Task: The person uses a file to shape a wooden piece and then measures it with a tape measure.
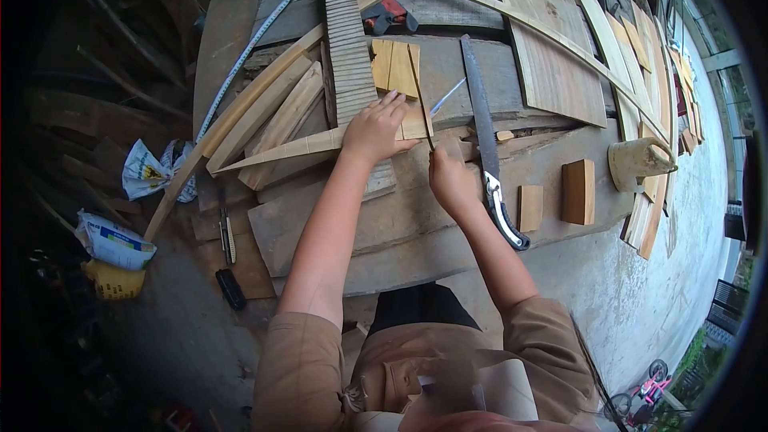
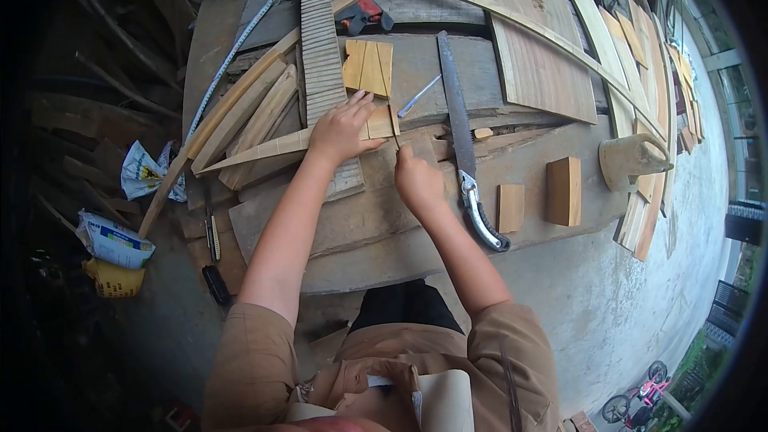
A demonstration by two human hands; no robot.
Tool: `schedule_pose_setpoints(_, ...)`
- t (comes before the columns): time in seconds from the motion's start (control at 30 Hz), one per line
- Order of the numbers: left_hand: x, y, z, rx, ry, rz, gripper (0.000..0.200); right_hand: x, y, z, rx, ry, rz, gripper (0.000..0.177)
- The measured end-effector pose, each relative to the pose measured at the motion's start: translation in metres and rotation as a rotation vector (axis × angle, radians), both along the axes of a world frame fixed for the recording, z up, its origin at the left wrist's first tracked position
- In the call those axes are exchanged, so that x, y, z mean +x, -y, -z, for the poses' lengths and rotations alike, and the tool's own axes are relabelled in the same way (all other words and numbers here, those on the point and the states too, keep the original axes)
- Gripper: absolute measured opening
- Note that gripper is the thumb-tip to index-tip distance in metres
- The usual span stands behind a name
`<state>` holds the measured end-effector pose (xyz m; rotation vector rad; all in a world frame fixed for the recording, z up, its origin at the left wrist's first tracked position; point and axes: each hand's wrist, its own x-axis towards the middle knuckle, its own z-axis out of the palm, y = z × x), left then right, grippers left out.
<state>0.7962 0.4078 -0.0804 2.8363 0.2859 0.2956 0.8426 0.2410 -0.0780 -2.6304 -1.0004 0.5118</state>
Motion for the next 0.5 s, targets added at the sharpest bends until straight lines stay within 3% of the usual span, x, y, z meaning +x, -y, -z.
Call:
schedule_pose_setpoints(0.07, 0.002, 0.000, 0.002, 0.007, 0.009, 0.043, 0.057, 0.001, -0.009, 0.003, -0.013, -0.002, 0.036, 0.012)
schedule_pose_setpoints(0.13, 0.001, 0.003, 0.003, -0.063, 0.053, -0.089, 0.057, 0.006, -0.016, 0.007, 0.042, 0.010, 0.069, 0.012)
schedule_pose_setpoints(0.27, 0.003, 0.001, 0.004, -0.066, 0.071, -0.110, 0.057, 0.011, -0.017, 0.008, 0.006, 0.041, 0.053, 0.011)
schedule_pose_setpoints(0.5, 0.006, -0.001, 0.002, -0.052, 0.039, -0.086, 0.059, -0.029, 0.073, -0.019, -0.148, -0.090, 0.053, 0.014)
